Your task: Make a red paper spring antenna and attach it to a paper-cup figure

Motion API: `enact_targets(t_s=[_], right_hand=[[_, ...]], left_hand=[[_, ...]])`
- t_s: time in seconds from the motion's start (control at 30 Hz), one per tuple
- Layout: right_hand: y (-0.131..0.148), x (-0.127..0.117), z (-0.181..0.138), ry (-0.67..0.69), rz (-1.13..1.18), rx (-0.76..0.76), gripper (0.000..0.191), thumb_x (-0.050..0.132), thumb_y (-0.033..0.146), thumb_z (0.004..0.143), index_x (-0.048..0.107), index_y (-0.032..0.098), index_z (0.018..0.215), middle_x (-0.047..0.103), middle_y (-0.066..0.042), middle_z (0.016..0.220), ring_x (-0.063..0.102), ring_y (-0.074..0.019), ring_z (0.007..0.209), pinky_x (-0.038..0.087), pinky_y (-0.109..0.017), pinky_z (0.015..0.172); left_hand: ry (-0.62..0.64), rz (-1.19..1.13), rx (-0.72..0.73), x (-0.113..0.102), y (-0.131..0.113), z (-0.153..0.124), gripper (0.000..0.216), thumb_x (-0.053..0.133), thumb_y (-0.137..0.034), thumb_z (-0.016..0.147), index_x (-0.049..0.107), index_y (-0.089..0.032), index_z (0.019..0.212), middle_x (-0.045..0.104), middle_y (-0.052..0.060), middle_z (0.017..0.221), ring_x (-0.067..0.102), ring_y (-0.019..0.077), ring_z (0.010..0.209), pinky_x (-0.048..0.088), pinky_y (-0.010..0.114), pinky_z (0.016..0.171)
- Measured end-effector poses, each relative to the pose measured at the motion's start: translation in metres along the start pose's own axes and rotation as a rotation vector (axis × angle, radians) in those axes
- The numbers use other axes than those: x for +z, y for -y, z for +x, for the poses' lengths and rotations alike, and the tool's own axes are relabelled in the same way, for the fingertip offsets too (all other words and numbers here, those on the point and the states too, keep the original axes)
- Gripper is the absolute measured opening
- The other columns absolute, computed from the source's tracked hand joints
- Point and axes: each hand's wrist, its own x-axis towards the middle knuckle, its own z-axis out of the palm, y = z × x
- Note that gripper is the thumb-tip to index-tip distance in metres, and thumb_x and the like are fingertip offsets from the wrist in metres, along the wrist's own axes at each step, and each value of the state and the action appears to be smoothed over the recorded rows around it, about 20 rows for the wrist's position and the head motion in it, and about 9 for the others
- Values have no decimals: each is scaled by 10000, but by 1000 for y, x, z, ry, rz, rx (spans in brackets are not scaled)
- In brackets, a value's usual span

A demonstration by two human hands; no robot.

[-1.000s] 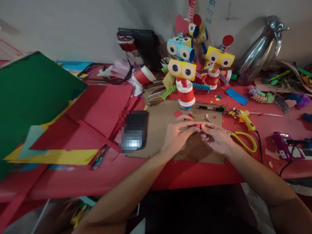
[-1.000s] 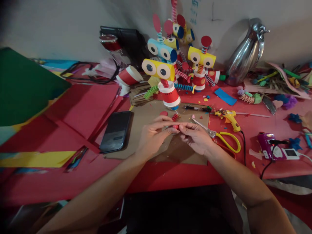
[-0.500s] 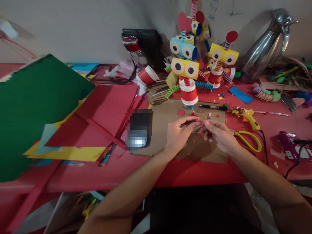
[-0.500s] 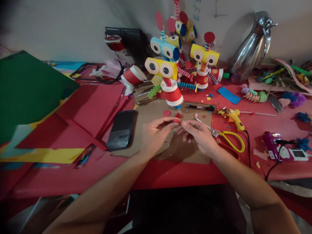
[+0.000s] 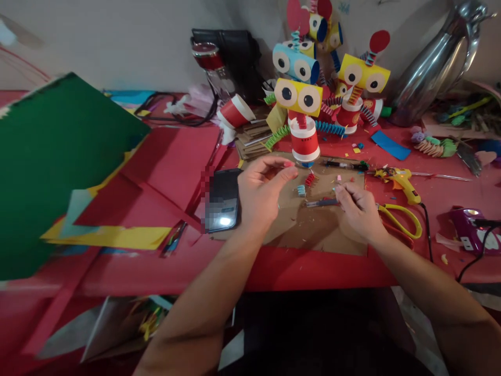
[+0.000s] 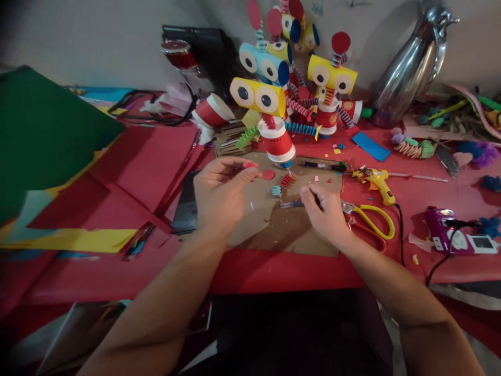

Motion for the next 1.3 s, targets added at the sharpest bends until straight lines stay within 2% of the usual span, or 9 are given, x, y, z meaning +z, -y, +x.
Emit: enact_targets(t_s=[0.17,0.33,0.47,0.63,0.73,0.87,1.03,1.17,1.3], right_hand=[[-1,3,-1,336,-179,-127,176,542,126,858,612,185,708,585,21,635,504,-107,594,372,-240,585],[-4,-1,0,403,-221,-322,104,672,163,814,745,214,868,730,-56,970,642,-188,921,473,-332,830],[-4,-5,2,280,-189,-227,193,577,213,899,749,233,814,707,-23,719,620,-169,730,486,-350,767],[-5,-7,3,7,-100,-83,124,616,252,850,740,244,849,735,-37,824,645,-207,826,488,-395,820],[-6,-7,3,-23,-1,-18,136,605,277,862,729,234,824,724,-37,799,649,-194,791,503,-359,765],[-8,-4,3,3,66,-75,226,668,254,829,713,263,1051,729,-49,994,649,-214,967,489,-390,869],[-10,-1,3,-2,126,-23,180,686,268,816,726,238,990,736,-29,880,664,-184,853,494,-361,841],[-8,-2,3,-48,139,21,123,630,296,835,718,214,864,727,-24,794,657,-161,745,500,-305,713],[-4,-3,2,-31,53,46,266,580,365,878,633,209,670,646,4,600,598,-137,601,450,-272,607]], left_hand=[[1,-126,-62,-7,2,11,143,797,-146,634,685,-210,696,678,-32,689,584,80,572,504,227,588],[83,-127,-122,-4,5,8,174,831,-164,590,722,-218,714,693,-21,723,604,94,650,521,235,659],[250,-79,-198,1,6,-1,159,825,-191,604,772,-235,747,712,5,802,636,124,726,547,275,726],[343,-16,-159,3,9,-8,127,773,-212,691,797,-271,801,719,31,945,663,150,863,553,293,799],[348,5,-169,3,9,-8,123,774,-218,694,791,-254,811,738,32,903,671,156,841,553,297,784],[331,50,-214,4,7,-12,185,777,-186,676,764,-236,854,750,15,851,666,140,753,556,289,746],[380,163,-124,5,4,-19,91,778,-197,682,759,-227,766,747,24,823,665,161,789,550,306,784],[280,106,-87,1,4,-12,90,777,-210,705,770,-243,788,749,16,846,665,147,800,540,285,778],[139,-132,-156,-10,1,7,104,746,-193,726,767,-253,808,736,-3,796,667,126,743,542,279,753]])
